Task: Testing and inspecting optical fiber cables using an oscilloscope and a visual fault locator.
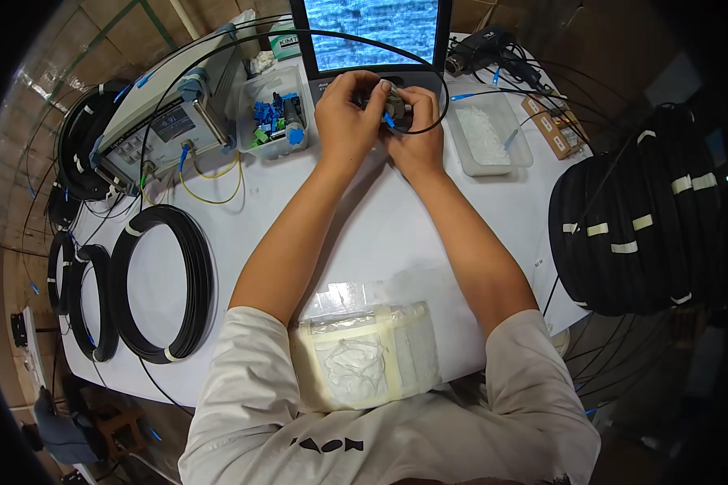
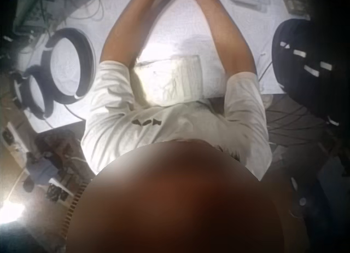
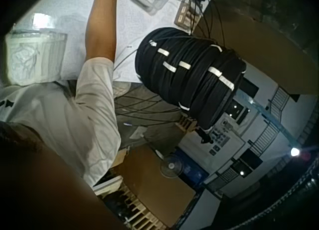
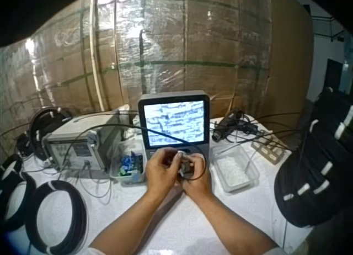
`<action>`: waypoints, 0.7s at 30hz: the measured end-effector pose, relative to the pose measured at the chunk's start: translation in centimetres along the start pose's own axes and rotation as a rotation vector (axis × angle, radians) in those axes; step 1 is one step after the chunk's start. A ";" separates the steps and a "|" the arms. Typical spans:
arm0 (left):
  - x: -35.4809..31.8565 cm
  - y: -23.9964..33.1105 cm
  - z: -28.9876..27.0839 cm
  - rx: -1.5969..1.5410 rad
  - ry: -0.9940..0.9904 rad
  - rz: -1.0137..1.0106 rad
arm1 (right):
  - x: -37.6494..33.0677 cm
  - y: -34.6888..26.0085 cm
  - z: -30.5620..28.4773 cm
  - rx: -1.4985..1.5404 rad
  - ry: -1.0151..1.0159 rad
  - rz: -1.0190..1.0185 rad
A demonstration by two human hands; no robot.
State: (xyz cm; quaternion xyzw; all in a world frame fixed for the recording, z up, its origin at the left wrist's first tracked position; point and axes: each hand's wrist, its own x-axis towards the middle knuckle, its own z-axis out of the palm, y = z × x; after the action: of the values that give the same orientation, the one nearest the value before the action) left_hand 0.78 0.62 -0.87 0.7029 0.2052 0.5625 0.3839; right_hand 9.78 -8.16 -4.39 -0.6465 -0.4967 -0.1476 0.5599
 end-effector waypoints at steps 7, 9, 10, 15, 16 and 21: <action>0.0 0.6 -0.4 0.076 -0.020 0.074 | -0.2 0.0 0.0 0.022 -0.010 0.041; 0.1 0.8 -0.5 0.150 -0.035 0.111 | -0.2 0.0 0.0 0.027 -0.023 0.053; 0.1 0.8 -0.6 0.151 -0.035 0.111 | -0.2 0.1 0.0 0.030 -0.036 0.066; 0.1 1.1 -0.9 0.169 -0.074 0.075 | -0.2 -0.3 -0.1 0.058 -0.032 0.059; 0.1 1.1 -1.0 0.172 -0.072 0.075 | -0.2 -0.5 -0.1 0.069 -0.048 0.076; -0.1 1.4 -0.6 0.124 -0.057 0.050 | 0.0 -0.7 -0.4 0.027 -0.042 0.048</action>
State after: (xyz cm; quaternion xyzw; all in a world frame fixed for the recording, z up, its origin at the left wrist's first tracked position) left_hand -0.03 -0.09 0.18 0.7459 0.2112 0.5379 0.3311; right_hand 9.38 -8.65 -3.90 -0.6536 -0.4946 -0.1138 0.5615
